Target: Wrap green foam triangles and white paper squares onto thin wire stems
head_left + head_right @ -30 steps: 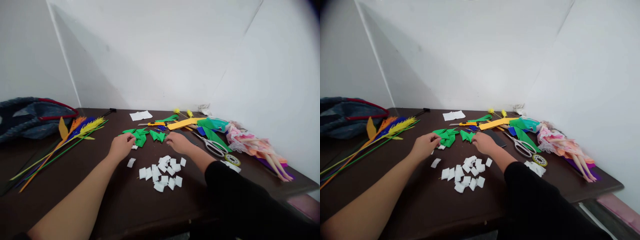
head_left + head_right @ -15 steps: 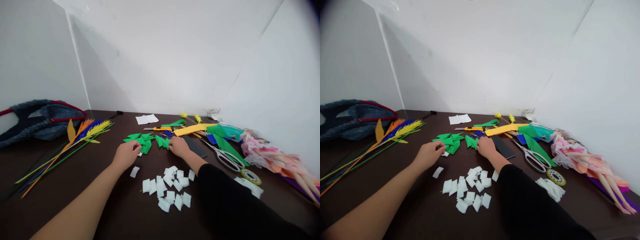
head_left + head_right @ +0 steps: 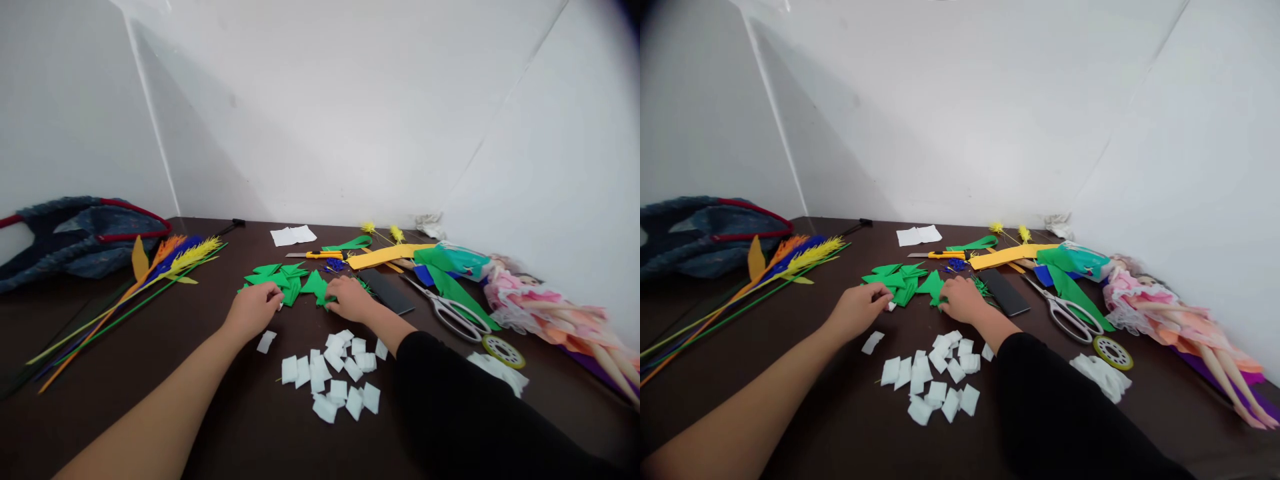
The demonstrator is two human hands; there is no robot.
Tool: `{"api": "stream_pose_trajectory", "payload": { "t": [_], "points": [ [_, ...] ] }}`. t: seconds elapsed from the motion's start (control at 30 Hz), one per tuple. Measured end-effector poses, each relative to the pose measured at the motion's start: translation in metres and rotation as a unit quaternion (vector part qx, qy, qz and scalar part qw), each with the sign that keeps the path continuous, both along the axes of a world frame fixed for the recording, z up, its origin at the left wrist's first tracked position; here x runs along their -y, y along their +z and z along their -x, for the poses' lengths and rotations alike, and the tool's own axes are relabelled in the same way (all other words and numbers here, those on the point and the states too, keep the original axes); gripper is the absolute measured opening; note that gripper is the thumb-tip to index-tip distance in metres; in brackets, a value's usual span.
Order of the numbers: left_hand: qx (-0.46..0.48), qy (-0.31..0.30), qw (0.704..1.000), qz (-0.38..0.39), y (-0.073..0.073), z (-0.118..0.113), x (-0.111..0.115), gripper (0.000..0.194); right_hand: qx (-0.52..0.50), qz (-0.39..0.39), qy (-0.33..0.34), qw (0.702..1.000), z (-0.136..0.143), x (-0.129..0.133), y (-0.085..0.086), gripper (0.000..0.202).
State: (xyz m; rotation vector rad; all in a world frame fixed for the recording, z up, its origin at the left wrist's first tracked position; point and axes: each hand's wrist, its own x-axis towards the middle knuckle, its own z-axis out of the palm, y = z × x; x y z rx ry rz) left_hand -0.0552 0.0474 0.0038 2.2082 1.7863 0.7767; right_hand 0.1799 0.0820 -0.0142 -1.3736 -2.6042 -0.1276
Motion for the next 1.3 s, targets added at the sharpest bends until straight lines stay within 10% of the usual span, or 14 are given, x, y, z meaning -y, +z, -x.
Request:
{"api": "stream_pose_trajectory", "payload": {
  "t": [0.27, 0.6, 0.93, 1.03, 1.2, 1.3],
  "points": [
    [-0.015, -0.070, 0.997, -0.006, -0.010, -0.005, -0.003, 0.013, -0.066, 0.035, 0.179, 0.981, 0.018, 0.009, -0.008, 0.014],
    [-0.134, -0.221, 0.966, -0.025, -0.023, -0.013, -0.002, 0.020, -0.104, 0.032, 0.162, 0.981, 0.017, 0.008, -0.011, 0.009],
    [-0.051, -0.194, 0.979, -0.041, -0.012, -0.018, 0.006, 0.017, -0.234, 0.062, 0.082, 0.967, 0.017, 0.002, -0.008, 0.007],
    [0.163, -0.120, 0.977, 0.061, -0.008, -0.023, 0.007, 0.017, -0.399, 0.144, 0.006, 0.906, 0.011, 0.005, 0.002, 0.004],
    [0.500, -0.083, 0.813, 0.286, 0.000, -0.035, 0.017, 0.032, -0.621, 0.301, 0.016, 0.724, 0.011, 0.027, 0.018, 0.017],
    [0.547, -0.128, 0.759, 0.329, 0.003, -0.039, 0.025, 0.034, -0.663, 0.317, 0.046, 0.676, 0.015, 0.039, 0.022, 0.019]
  ]
}}
